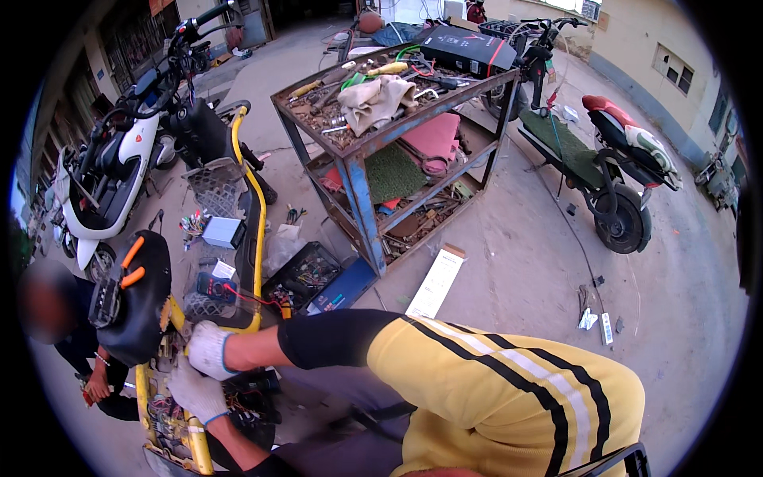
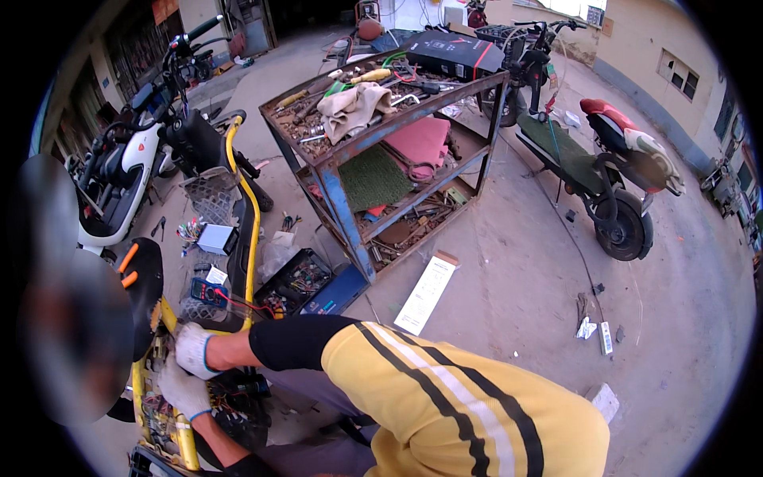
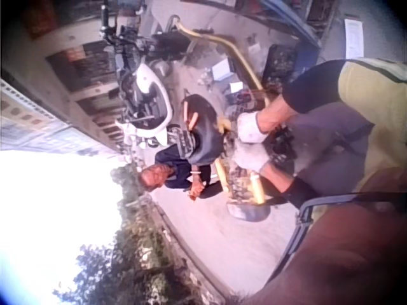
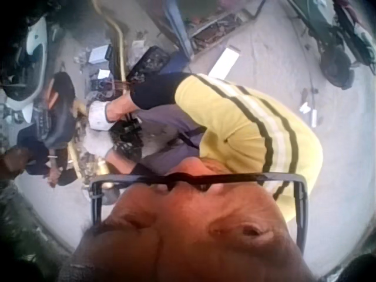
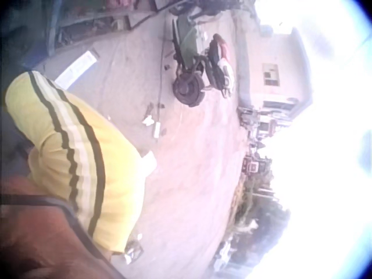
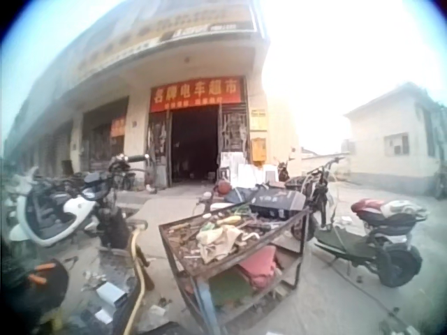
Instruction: The person works on the exposed wiring under the seat of a yellow electric scooter, using gloved hands to connect and secure wire connectors. A multimeter is visible nearby, and another person sits in the background.
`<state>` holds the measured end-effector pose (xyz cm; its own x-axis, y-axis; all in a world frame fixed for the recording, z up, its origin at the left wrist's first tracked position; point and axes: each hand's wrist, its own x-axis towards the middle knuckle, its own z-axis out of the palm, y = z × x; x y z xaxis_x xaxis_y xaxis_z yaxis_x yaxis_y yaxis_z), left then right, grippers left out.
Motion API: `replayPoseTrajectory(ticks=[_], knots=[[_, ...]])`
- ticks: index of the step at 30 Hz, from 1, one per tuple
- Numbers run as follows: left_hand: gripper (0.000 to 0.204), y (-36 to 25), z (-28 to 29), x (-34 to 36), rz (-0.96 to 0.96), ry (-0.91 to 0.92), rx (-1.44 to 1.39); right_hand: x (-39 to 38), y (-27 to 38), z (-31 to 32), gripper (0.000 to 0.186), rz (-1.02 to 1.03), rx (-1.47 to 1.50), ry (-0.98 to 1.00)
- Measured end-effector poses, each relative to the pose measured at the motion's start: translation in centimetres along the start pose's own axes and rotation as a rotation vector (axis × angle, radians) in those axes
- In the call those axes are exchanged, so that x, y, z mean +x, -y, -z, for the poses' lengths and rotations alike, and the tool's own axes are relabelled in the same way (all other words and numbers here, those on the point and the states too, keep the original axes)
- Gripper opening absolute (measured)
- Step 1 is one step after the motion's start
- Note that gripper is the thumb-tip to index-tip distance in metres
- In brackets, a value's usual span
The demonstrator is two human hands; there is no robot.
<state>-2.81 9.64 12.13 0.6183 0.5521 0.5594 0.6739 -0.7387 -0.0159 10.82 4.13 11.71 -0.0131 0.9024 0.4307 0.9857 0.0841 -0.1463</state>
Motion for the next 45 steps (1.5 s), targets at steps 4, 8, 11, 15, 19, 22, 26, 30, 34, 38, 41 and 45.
replayPoseTrajectory(ticks=[4,8,11,15,19,22,26,30,34,38,41,45], knots=[[0.025,-0.1,-0.6,-0.2,-0.046,0.032,0.029,-0.7,0.0,-1.6,0.02,-0.047,0.048,-0.018],[0.026,-0.3,-0.7,-0.5,-0.067,0.029,0.034,-0.7,-0.5,-3.4,0.023,-0.049,0.141,-0.038],[0.027,-0.6,-1.1,-0.5,-0.049,0.028,0.04,-0.9,-0.7,-3.1,0.023,-0.048,0.197,-0.03],[0.028,0.0,-0.4,-0.1,-0.009,0.139,0.132,-0.3,-0.6,-1.8,0.025,-0.016,0.259,0.04],[0.026,-0.4,-0.6,0.3,-0.023,0.205,0.238,-0.5,-1.2,-4.8,0.03,-0.04,0.318,0.029],[0.026,-1.8,-0.7,0.9,0.034,0.245,0.25,-0.7,-2.1,-4.7,0.03,-0.061,0.349,0.015],[0.026,0.4,-1.0,0.0,-0.054,0.217,0.23,-0.4,-1.1,-3.4,0.03,-0.043,0.367,0.019],[0.021,-1.3,-0.2,0.0,-0.01,0.141,0.179,-0.4,-1.1,-4.9,0.031,-0.064,0.269,0.007],[0.024,-0.7,-0.6,-0.1,0.028,0.135,0.164,1.0,0.0,-0.8,0.025,-0.109,0.133,0.217],[0.026,0.1,-2.1,0.5,0.03,0.106,0.209,2.5,-1.1,0.0,0.029,-0.001,0.102,0.198],[0.031,0.4,-1.9,0.4,0.076,0.135,0.206,1.7,-0.5,1.8,0.026,0.016,0.084,0.256],[0.035,4.9,-4.8,-2.1,0.175,0.184,0.074,3.9,1.2,-0.2,0.026,0.154,-0.019,0.119]])
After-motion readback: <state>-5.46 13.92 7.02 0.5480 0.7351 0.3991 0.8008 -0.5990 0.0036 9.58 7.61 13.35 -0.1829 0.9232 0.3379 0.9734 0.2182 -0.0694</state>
